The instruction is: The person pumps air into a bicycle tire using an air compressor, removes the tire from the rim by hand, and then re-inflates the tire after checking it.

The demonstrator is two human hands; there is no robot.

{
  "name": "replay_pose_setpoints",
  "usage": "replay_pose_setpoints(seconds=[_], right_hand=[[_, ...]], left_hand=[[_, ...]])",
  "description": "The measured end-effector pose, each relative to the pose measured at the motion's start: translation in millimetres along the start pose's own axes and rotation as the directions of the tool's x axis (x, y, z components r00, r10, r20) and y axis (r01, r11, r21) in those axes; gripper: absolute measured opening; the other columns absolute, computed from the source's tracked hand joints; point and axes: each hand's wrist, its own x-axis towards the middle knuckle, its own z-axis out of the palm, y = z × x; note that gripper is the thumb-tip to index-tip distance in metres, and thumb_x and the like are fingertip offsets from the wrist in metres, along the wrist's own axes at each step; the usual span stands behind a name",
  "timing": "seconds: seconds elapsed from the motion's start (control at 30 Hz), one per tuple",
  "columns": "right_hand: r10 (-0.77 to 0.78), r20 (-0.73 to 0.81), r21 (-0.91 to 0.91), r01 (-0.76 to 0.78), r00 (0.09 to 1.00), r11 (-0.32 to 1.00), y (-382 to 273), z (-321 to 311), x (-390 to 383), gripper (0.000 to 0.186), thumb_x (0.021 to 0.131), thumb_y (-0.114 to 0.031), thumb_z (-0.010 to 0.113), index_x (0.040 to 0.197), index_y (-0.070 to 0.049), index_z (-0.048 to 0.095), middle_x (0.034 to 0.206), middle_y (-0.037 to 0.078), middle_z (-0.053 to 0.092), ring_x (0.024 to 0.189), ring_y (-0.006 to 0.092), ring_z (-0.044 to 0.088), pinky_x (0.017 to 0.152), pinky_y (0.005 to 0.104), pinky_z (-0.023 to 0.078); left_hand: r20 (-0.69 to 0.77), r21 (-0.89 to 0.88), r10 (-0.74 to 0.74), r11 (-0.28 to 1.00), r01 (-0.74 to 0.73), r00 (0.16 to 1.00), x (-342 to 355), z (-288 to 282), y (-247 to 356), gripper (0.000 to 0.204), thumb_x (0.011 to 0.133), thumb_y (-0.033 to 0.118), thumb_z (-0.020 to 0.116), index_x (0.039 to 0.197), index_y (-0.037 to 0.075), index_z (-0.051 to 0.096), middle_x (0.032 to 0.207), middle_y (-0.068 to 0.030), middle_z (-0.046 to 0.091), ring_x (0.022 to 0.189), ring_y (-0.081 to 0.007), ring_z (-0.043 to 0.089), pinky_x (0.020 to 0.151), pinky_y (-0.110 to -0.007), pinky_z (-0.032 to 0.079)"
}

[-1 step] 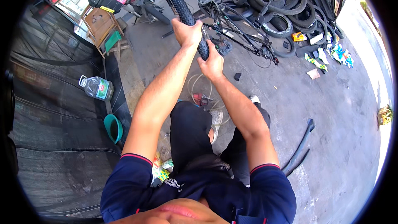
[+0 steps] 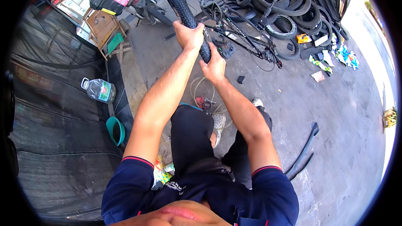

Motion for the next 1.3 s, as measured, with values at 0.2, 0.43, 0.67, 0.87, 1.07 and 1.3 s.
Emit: replay_pose_setpoints(seconds=[0.2, 0.43, 0.67, 0.87, 1.07, 1.3], right_hand=[[-0.007, 0.022, 0.065, 0.006, 1.000, 0.998, 46, 20, 42, 0.080, 0.072, -0.016, 0.077, 0.146, -0.005, 0.050, 0.126, 0.025, 0.069, 0.113, 0.0442, 0.068, 0.098, 0.0503, 0.054], [0.053, 0.104, 0.073, -0.061, 0.993, 0.995, 78, 22, 69, 0.080, 0.071, -0.016, 0.080, 0.145, -0.005, 0.051, 0.132, 0.022, 0.067, 0.119, 0.0411, 0.066, 0.103, 0.0475, 0.053], [-0.016, 0.105, 0.092, 0.007, 0.994, 0.996, 106, 28, 92, 0.081, 0.071, -0.016, 0.080, 0.146, -0.005, 0.051, 0.134, 0.022, 0.066, 0.119, 0.0412, 0.066, 0.103, 0.0479, 0.053], [0.006, 0.174, 0.107, -0.025, 0.985, 0.994, 116, 28, 101, 0.081, 0.072, -0.015, 0.079, 0.147, -0.005, 0.049, 0.131, 0.024, 0.067, 0.119, 0.0426, 0.066, 0.102, 0.0492, 0.052], [-0.030, 0.196, 0.080, 0.014, 0.980, 0.997, 124, 22, 101, 0.082, 0.073, -0.015, 0.079, 0.148, -0.005, 0.048, 0.134, 0.024, 0.065, 0.121, 0.0421, 0.065, 0.103, 0.0498, 0.052], [-0.031, 0.177, 0.092, 0.015, 0.984, 0.996, 125, 23, 100, 0.078, 0.072, -0.013, 0.078, 0.145, -0.004, 0.051, 0.128, 0.025, 0.068, 0.115, 0.0440, 0.067, 0.100, 0.0492, 0.054]], left_hand=[[-0.079, 0.063, 0.062, 0.996, -0.057, 0.995, 22, 50, -9, 0.065, 0.071, 0.024, 0.089, 0.119, -0.003, 0.052, 0.111, -0.0223, 0.063, 0.105, -0.0424, 0.066, 0.093, -0.050, 0.051], [-0.049, 0.075, 0.079, 0.994, -0.075, 0.996, 38, 90, -24, 0.067, 0.072, 0.025, 0.088, 0.123, -0.002, 0.052, 0.114, -0.0227, 0.064, 0.107, -0.0419, 0.066, 0.093, -0.050, 0.051], [-0.089, 0.075, 0.081, 0.994, -0.074, 0.993, 49, 120, -34, 0.065, 0.073, 0.021, 0.087, 0.122, -0.003, 0.053, 0.108, -0.0227, 0.067, 0.100, -0.0410, 0.068, 0.090, -0.049, 0.052], [-0.132, 0.066, 0.051, 0.997, -0.043, 0.990, 47, 128, -34, 0.060, 0.073, 0.019, 0.088, 0.119, -0.001, 0.054, 0.107, -0.0202, 0.067, 0.099, -0.0378, 0.069, 0.089, -0.047, 0.053], [-0.137, -0.004, 0.065, 0.998, -0.066, 0.988, 43, 131, -40, 0.061, 0.074, 0.014, 0.089, 0.120, -0.002, 0.053, 0.106, -0.0180, 0.066, 0.096, -0.0302, 0.068, 0.088, -0.043, 0.053], [-0.162, 0.016, 0.054, 0.999, -0.052, 0.985, 38, 133, -35, 0.061, 0.074, 0.016, 0.088, 0.122, -0.001, 0.054, 0.108, -0.0197, 0.067, 0.098, -0.0350, 0.068, 0.089, -0.046, 0.053]])
